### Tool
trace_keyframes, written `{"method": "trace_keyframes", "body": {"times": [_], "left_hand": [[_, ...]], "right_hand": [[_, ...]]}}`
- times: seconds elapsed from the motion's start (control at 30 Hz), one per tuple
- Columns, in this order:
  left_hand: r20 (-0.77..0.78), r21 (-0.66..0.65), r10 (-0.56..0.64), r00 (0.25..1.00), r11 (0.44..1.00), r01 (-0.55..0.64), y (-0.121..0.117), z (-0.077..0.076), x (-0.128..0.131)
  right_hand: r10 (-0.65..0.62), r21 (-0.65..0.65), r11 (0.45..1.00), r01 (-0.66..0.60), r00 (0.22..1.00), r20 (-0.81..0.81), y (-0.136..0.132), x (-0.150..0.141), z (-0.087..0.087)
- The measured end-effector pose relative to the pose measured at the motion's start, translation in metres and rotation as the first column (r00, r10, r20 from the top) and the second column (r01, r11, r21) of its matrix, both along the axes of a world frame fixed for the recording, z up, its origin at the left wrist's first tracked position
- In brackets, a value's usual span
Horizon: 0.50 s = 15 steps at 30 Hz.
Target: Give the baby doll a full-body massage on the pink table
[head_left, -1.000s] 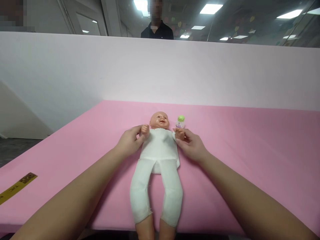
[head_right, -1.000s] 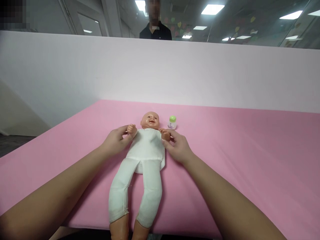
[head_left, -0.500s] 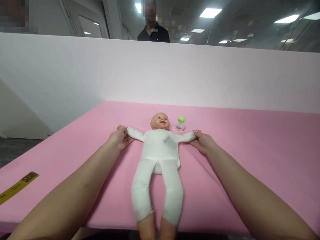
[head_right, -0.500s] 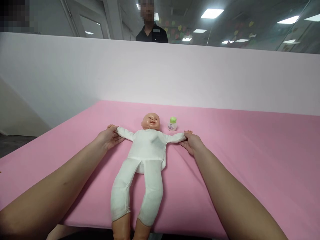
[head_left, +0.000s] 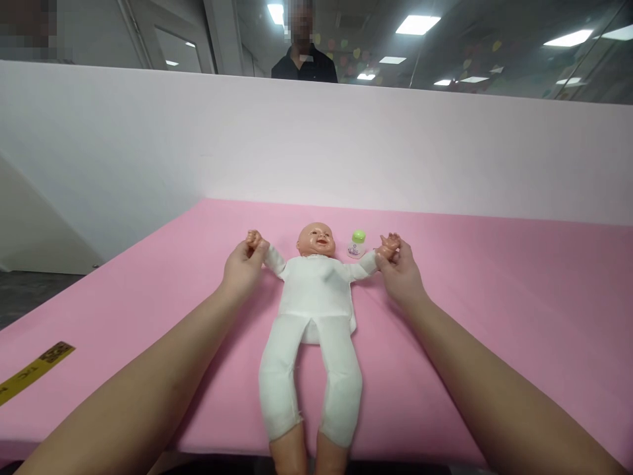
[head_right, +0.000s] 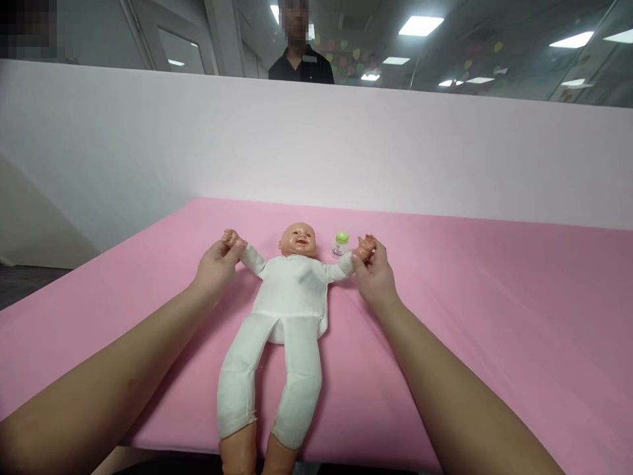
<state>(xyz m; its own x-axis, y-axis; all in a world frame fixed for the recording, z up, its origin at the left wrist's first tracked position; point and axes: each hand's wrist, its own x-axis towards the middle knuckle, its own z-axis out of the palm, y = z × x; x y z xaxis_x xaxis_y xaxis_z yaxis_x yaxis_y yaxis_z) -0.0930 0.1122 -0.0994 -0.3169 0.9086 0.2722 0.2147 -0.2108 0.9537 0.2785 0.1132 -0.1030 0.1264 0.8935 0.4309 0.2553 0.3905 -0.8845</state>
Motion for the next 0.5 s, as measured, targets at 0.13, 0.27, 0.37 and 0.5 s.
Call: {"method": "trace_keyframes", "body": {"times": [0.13, 0.27, 0.37, 0.5], "left_hand": [[-0.346, 0.093, -0.052, 0.937, 0.992, 0.089, -0.026, 0.013, 0.023], [-0.605, 0.122, -0.131, 0.786, 0.959, 0.254, -0.037, 0.017, 0.037], [-0.772, 0.104, -0.171, 0.612, 0.916, 0.386, -0.036, 0.012, 0.042], [-0.899, 0.052, -0.154, 0.41, 0.891, 0.45, -0.034, 0.004, 0.046]], "right_hand": [[0.049, 0.143, 0.983, -0.114, 0.919, 0.391, -0.03, -0.023, 0.016], [0.162, 0.104, 0.937, -0.333, 0.681, 0.714, -0.047, -0.04, 0.025], [0.126, 0.154, 0.897, -0.415, 0.572, 0.811, -0.048, -0.046, 0.02], [0.042, 0.21, 0.872, -0.443, 0.494, 0.869, -0.046, -0.05, 0.013]]}}
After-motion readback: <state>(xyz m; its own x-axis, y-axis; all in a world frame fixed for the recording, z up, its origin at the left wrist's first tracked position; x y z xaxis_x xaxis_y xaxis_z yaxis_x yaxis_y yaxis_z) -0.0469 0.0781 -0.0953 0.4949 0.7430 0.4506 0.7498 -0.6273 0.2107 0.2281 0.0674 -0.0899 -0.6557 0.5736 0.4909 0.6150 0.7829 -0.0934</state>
